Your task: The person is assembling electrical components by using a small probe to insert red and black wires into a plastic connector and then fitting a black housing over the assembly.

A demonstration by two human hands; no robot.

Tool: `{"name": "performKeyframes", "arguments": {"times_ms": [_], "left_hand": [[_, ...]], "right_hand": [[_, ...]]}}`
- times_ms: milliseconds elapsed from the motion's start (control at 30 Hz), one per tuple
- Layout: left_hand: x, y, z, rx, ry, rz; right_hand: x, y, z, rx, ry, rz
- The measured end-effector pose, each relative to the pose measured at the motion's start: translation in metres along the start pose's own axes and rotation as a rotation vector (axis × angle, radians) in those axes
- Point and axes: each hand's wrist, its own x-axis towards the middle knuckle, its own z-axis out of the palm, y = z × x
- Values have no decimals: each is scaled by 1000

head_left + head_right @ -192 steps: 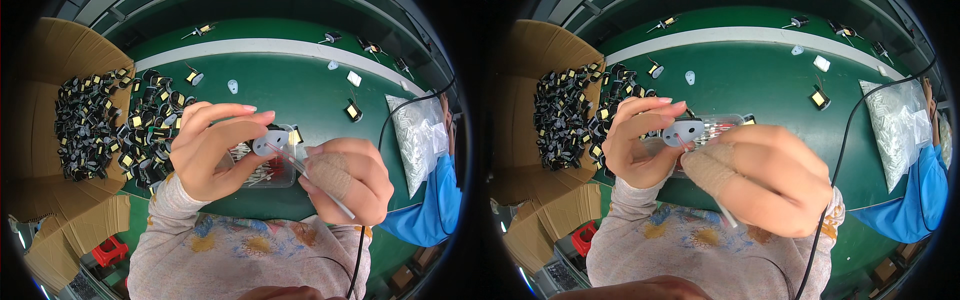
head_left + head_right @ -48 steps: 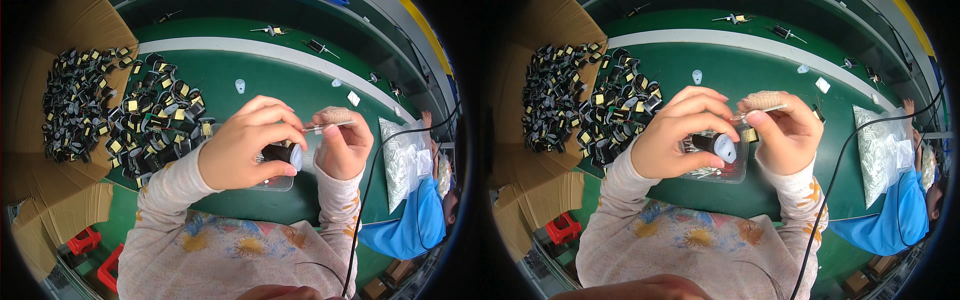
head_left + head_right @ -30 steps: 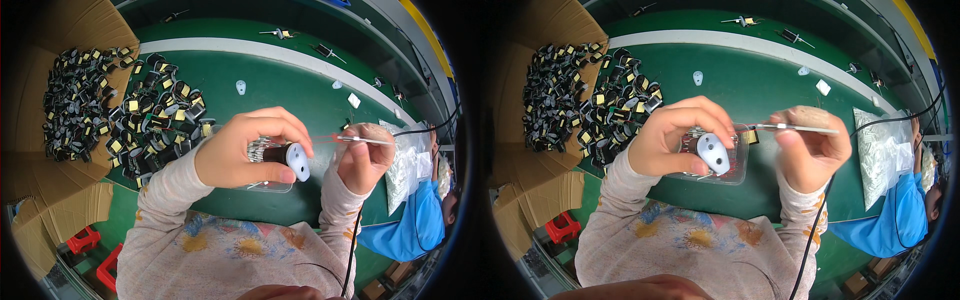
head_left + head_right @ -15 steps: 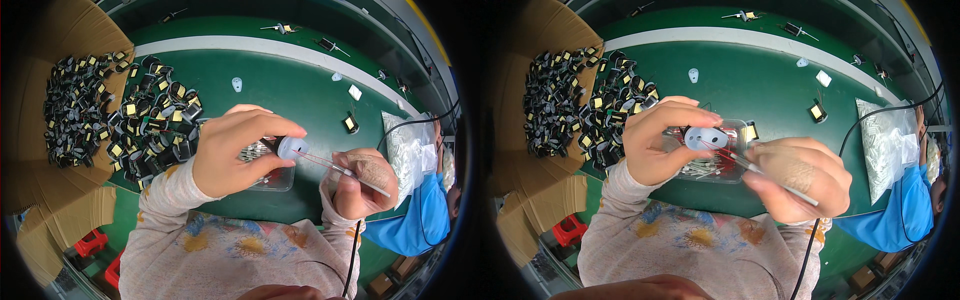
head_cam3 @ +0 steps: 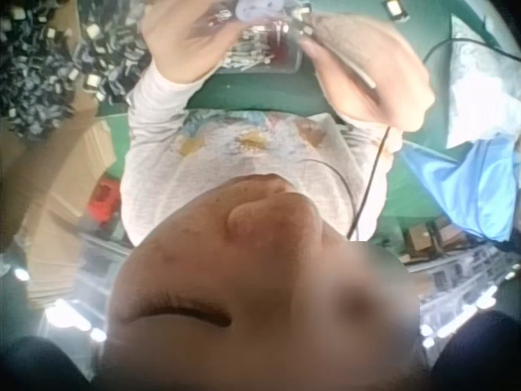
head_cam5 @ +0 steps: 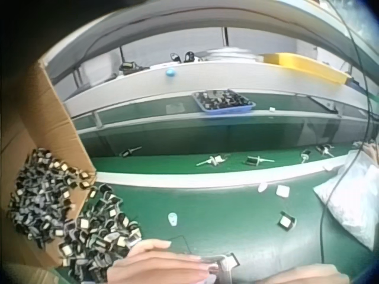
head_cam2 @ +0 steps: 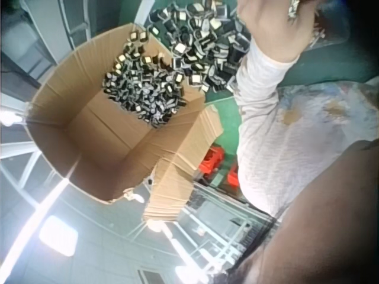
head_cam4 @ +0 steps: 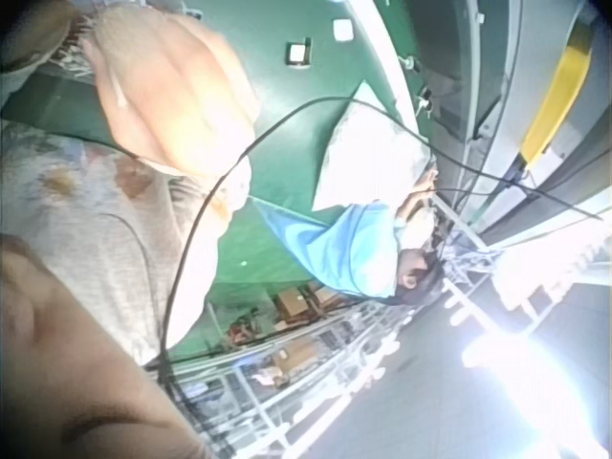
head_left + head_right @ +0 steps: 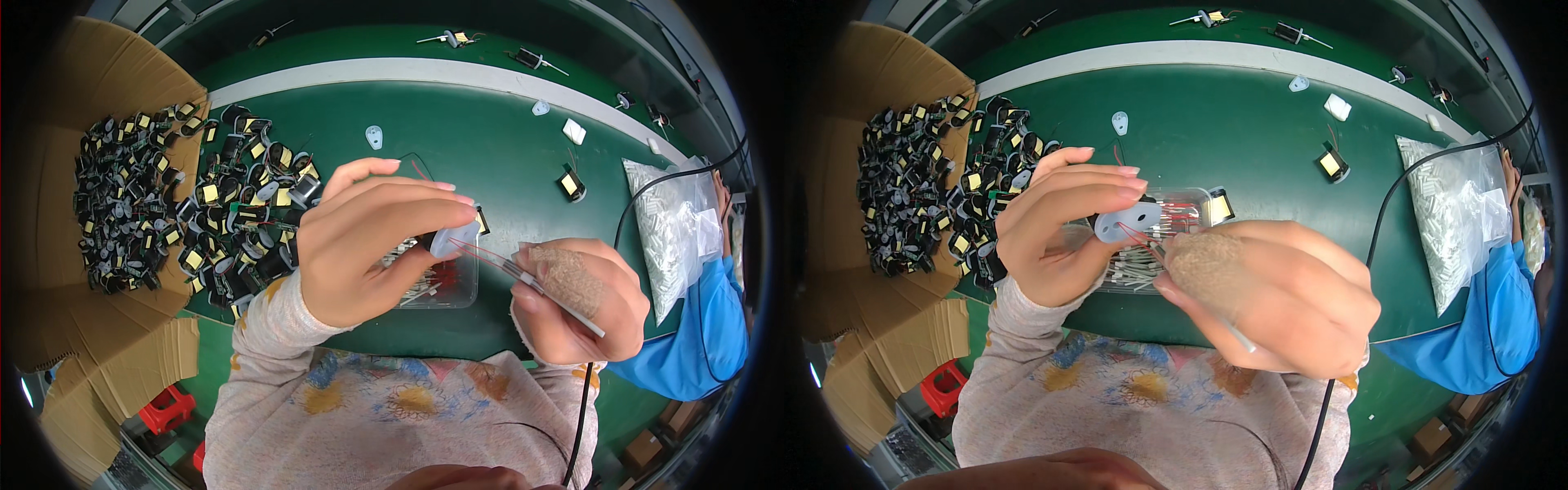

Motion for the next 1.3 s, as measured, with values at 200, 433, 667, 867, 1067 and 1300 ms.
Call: {"name": "performKeyframes", "arguments": {"times_ms": [200,433,667,867,1067,1300], "left_hand": [[-1,1,2,99,53,23],[0,4,2,113,59,29],[0,6,3,33,69,-22],[-3,7,5,-45,109,-65],[-1,11,4,-29,131,-44],[-1,13,4,85,146,-7]], "right_hand": [[1,-4,-4,-45,-53,-14],[-1,-7,-6,-53,-58,-11],[-3,-2,-9,-64,-100,-159],[-3,-2,-8,-67,-131,-222],[-7,-11,-5,-110,-80,-210],[-10,-20,1,-192,-55,-165]]}}
